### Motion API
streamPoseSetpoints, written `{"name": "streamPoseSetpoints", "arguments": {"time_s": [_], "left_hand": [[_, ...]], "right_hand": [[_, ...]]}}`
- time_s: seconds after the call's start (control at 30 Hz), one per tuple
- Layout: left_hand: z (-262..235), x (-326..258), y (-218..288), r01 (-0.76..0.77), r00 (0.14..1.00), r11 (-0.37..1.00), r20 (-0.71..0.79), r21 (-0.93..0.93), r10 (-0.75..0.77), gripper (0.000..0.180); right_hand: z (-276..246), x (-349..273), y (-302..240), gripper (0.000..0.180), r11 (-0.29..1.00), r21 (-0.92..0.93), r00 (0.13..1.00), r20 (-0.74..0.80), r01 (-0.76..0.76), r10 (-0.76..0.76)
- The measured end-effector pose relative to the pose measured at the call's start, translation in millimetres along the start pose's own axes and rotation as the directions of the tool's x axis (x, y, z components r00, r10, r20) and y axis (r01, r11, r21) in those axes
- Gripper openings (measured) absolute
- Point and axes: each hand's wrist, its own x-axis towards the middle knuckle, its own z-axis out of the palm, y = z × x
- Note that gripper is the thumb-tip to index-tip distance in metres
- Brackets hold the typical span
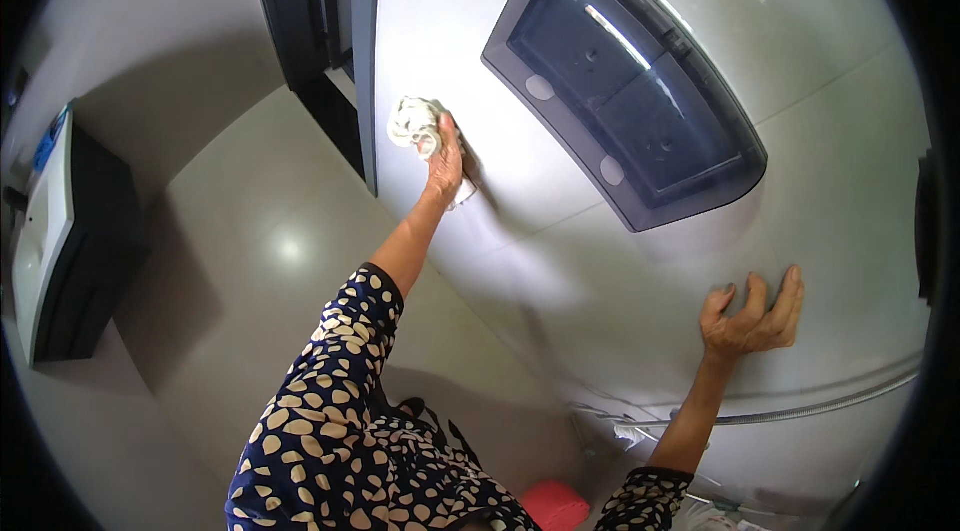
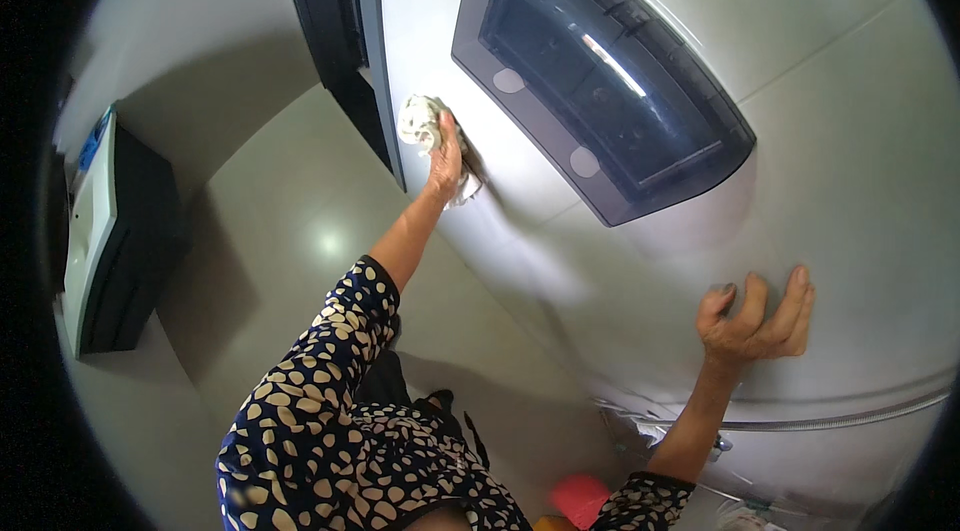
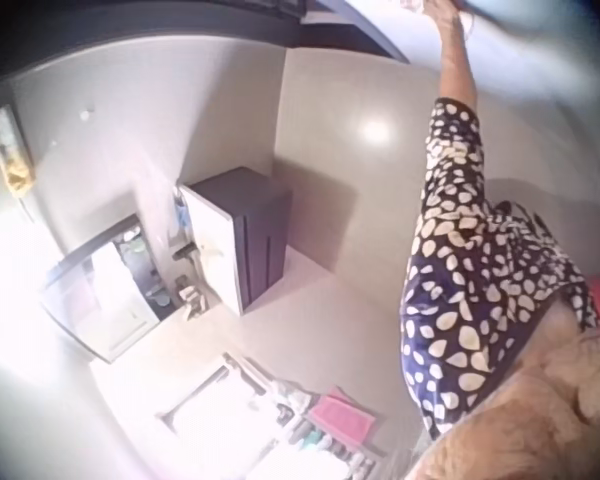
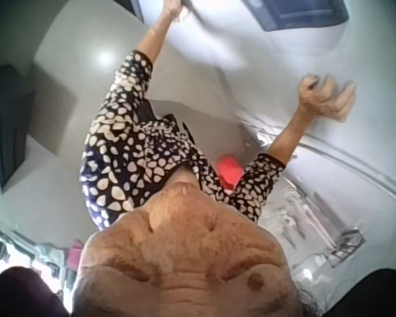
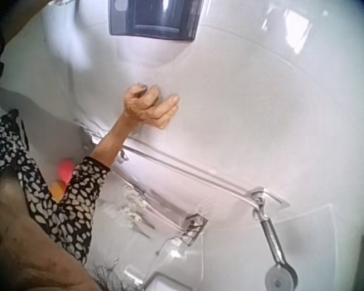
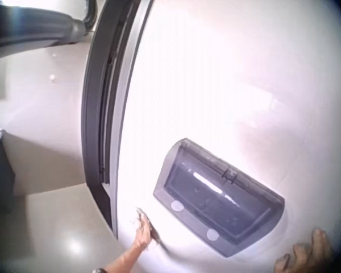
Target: The person wipes the shower wall and fixtures with a white cloth, then rinses the cloth at the sink and wrings it out. They return to wipe the shower wall and a wall-mounted dispenser, covering multiple surfaces throughout the bathroom.
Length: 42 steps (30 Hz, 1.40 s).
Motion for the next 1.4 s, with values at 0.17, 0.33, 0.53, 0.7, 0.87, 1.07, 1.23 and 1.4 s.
{"name": "streamPoseSetpoints", "arguments": {"time_s": [0.17,0.33,0.53,0.7,0.87,1.07,1.23,1.4], "left_hand": [[13,-9,17,0.187,0.975,0.977,-0.104,-0.098,-0.197,0.077],[60,-75,48,-0.137,0.985,0.986,0.115,0.093,0.126,0.056],[92,-135,72,-0.582,0.754,0.725,0.577,0.367,0.314,0.051],[117,-140,121,-0.139,0.774,0.987,0.631,0.086,0.054,0.042],[100,-148,154,0.472,0.488,0.865,0.867,-0.169,-0.097,0.064],[90,-136,125,0.605,0.354,0.739,0.932,-0.295,0.082,0.07],[60,-128,108,0.481,0.431,0.876,0.881,-0.04,-0.196,0.059],[48,-125,97,0.199,0.606,0.978,0.775,0.068,-0.178,0.033]], "right_hand": [[9,-4,-2,0.025,0.994,0.11,1.0,-0.002,-0.02,0.02],[29,28,-18,0.03,0.998,0.068,0.999,0.045,-0.002,-0.001],[53,67,-31,0.04,0.98,0.186,0.974,0.226,-0.068,0.025],[56,65,-37,0.051,0.902,0.395,0.892,0.452,-0.173,-0.027],[41,13,-100,0.065,0.285,0.659,0.718,0.641,-0.696,0.271],[50,8,-93,0.044,-0.184,0.639,0.396,0.65,-0.747,0.648],[55,51,-68,0.039,0.443,0.56,0.609,0.146,-0.701,0.78],[72,39,-91,0.035,0.916,0.07,0.919,0.051,-0.394,0.391]]}}
